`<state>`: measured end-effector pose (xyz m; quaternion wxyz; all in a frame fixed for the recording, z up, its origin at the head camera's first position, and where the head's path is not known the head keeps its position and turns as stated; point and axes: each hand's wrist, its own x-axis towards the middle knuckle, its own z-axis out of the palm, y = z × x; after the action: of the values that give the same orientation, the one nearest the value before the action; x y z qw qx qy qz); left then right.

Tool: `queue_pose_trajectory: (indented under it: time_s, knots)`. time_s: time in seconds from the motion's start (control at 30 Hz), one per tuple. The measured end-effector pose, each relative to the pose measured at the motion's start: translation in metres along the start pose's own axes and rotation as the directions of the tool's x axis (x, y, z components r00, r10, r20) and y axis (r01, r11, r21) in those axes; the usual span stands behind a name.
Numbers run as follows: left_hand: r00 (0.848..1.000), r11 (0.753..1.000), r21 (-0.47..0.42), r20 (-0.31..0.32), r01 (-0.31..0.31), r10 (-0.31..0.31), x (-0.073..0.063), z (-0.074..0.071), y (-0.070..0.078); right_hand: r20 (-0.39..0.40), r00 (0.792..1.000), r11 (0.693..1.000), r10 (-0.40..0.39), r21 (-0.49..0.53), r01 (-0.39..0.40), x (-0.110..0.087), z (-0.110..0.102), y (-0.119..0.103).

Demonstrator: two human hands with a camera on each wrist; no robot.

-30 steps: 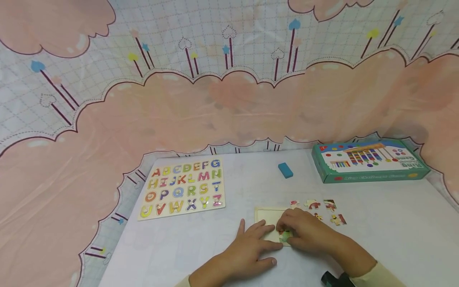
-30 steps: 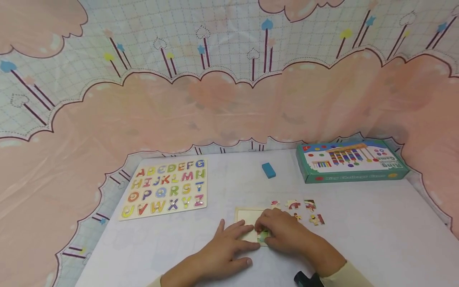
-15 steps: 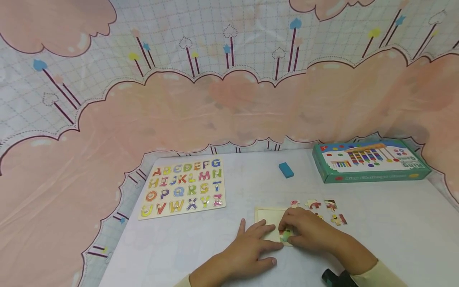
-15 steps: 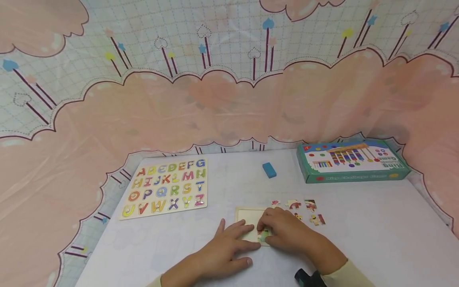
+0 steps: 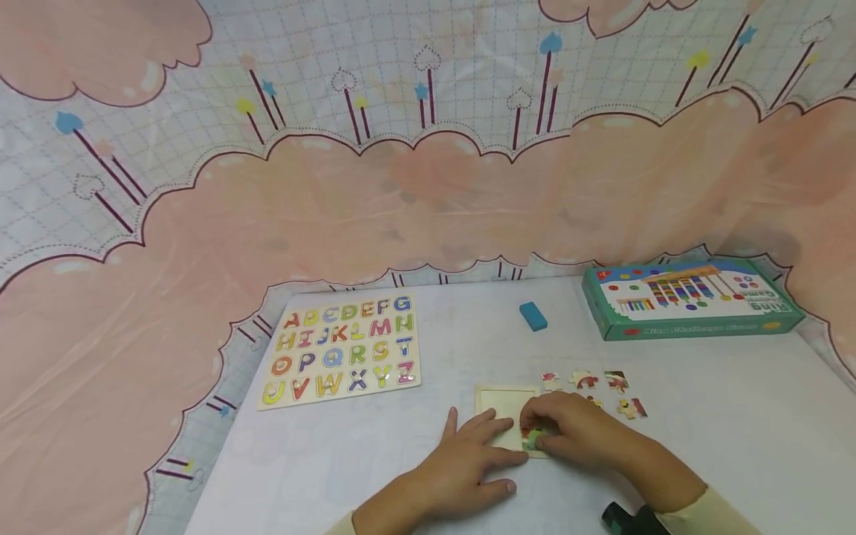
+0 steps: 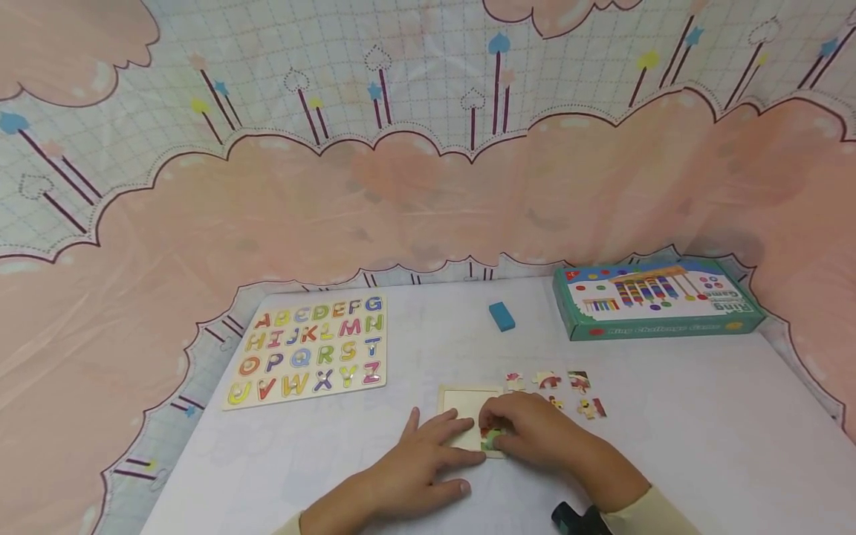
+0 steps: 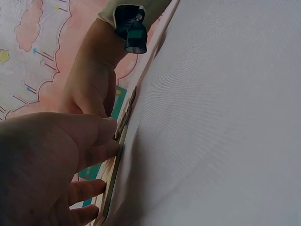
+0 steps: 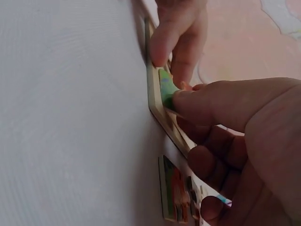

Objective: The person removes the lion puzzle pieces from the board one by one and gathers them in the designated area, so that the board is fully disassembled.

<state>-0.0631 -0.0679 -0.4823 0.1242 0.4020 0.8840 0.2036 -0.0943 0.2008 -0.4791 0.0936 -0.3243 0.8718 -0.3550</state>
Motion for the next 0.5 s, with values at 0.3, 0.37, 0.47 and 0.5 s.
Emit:
queue_pose_trajectory:
  time_s: [0.3,0.37,0.47,0.5]
  knots:
    - [1.000,1.000,-0.013,0.003,0.001,-0.001,-0.001,-0.001,0.000,-0.046,0.999,0.991,0.015,0.133,-0.009,-0.014,-0.012,0.005]
    - [1.000,1.000,-0.011,0.001,0.000,0.000,-0.002,-0.001,0.000,-0.055,0.998,0.989,0.012,0.148,-0.004,-0.021,-0.018,0.006]
    - [1.000,1.000,-0.009,0.009,0.004,-0.004,-0.002,-0.001,-0.001,-0.052,0.996,0.988,0.066,0.145,-0.058,-0.034,-0.030,0.008]
    - [1.000,1.000,-0.013,0.014,0.007,-0.007,-0.002,-0.001,-0.001,-0.051,0.995,0.987,0.089,0.135,-0.081,-0.039,-0.034,0.010]
